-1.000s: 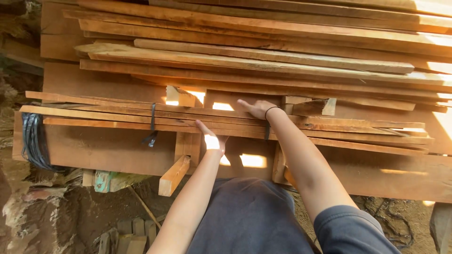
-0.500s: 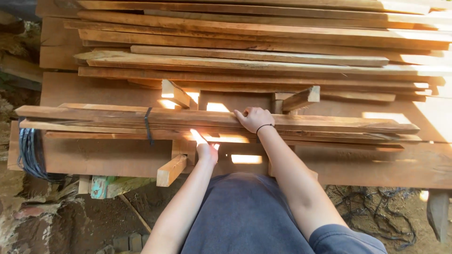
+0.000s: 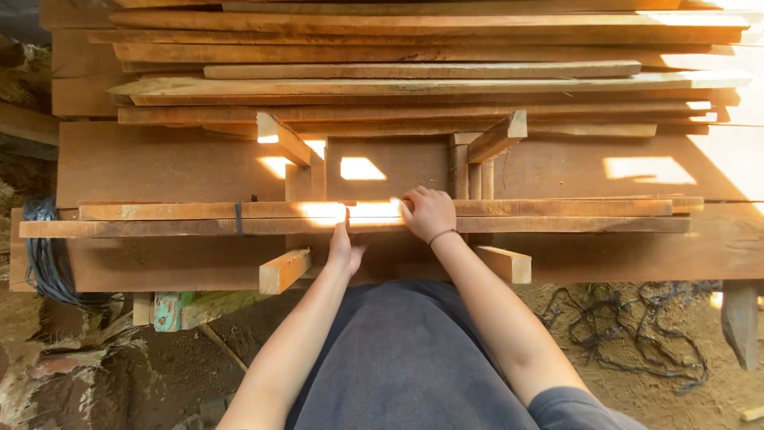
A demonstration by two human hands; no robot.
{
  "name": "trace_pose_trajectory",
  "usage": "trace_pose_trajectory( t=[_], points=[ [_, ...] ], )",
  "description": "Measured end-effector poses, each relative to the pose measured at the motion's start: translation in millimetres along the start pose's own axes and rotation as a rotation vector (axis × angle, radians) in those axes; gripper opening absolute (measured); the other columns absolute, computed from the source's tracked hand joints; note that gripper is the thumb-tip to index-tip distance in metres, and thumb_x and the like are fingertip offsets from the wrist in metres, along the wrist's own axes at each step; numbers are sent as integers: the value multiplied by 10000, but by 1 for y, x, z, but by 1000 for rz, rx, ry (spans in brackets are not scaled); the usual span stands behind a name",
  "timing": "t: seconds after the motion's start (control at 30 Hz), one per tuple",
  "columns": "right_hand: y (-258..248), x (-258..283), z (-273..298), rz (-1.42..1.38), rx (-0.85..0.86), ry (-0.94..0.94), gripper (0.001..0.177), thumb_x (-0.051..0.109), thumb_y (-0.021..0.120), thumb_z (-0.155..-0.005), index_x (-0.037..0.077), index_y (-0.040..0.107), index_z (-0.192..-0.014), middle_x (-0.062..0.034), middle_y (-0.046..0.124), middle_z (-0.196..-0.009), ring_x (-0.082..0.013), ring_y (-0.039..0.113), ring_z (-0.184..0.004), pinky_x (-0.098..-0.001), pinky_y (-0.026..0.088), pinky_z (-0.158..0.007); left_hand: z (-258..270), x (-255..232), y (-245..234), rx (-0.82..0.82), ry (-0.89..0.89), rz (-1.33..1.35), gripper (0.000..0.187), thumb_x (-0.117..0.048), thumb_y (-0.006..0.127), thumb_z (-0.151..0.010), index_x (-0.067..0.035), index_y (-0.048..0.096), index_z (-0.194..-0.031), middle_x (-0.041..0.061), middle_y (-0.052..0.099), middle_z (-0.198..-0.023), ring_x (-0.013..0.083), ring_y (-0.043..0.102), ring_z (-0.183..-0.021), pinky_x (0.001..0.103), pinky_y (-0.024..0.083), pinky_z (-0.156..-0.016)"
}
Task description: Organizing and bundling wooden slats using cable ties on a wooden jig.
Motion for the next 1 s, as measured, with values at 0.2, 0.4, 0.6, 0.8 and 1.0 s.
trace_pose_trajectory(
  t=[0.2, 0.4, 0.6, 0.8, 1.0],
  points=[
    [-20, 24, -35, 61, 691, 209, 432, 494, 451, -883, 298, 811, -1019, -1, 791, -1083, -273, 730, -1106, -433, 566, -949, -17, 11, -16, -23, 30, 2, 837, -441, 695, -936, 0, 325, -1544, 220, 405, -1432, 399, 482, -1349, 623, 426, -1143],
    [-29, 50, -58, -96, 1076, 231, 845, 658, 415, -882, -29, 711, -1276, -204, 652, -1399, -365, 544, -1391, -477, 396, -1180, 2, 7, -8, -65, 23, 41, 849, -404, 746, -914, 34, 334, -1515, 234, 383, -1439, 385, 458, -1349, 614, 418, -1154],
    [67, 34, -62, -134, 1195, 193, 1117, 914, 356, -803, 14, 624, -1408, -149, 568, -1520, -306, 449, -1478, -450, 310, -1234, -5, 19, -19, -104, -17, 113, 930, -382, 754, -927, 60, 240, -1563, 253, 359, -1475, 398, 458, -1366, 619, 443, -1137],
    [39, 52, -50, -263, 1364, 286, 1264, 977, 264, -758, -24, 549, -1476, -200, 489, -1574, -341, 376, -1520, -441, 238, -1283, 22, 1, 20, -93, -41, 280, 856, -448, 608, -1000, -22, 175, -1602, 215, 306, -1570, 370, 380, -1468, 576, 390, -1214],
    [68, 13, -55, 69, 958, -112, 799, 876, 579, -681, 234, 624, -1153, -22, 744, -1183, -216, 689, -1179, -416, 532, -1018, 5, 26, 15, -128, 30, 519, 935, -725, 517, -964, -155, 172, -1620, 97, 334, -1539, 286, 428, -1369, 552, 356, -1210]
  ],
)
Point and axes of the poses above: each hand's wrist, its own z-axis away from the middle knuckle, its own y-axis out of the palm, x = y × z, the point moved 8 cm from there along -z, towards the middle knuckle
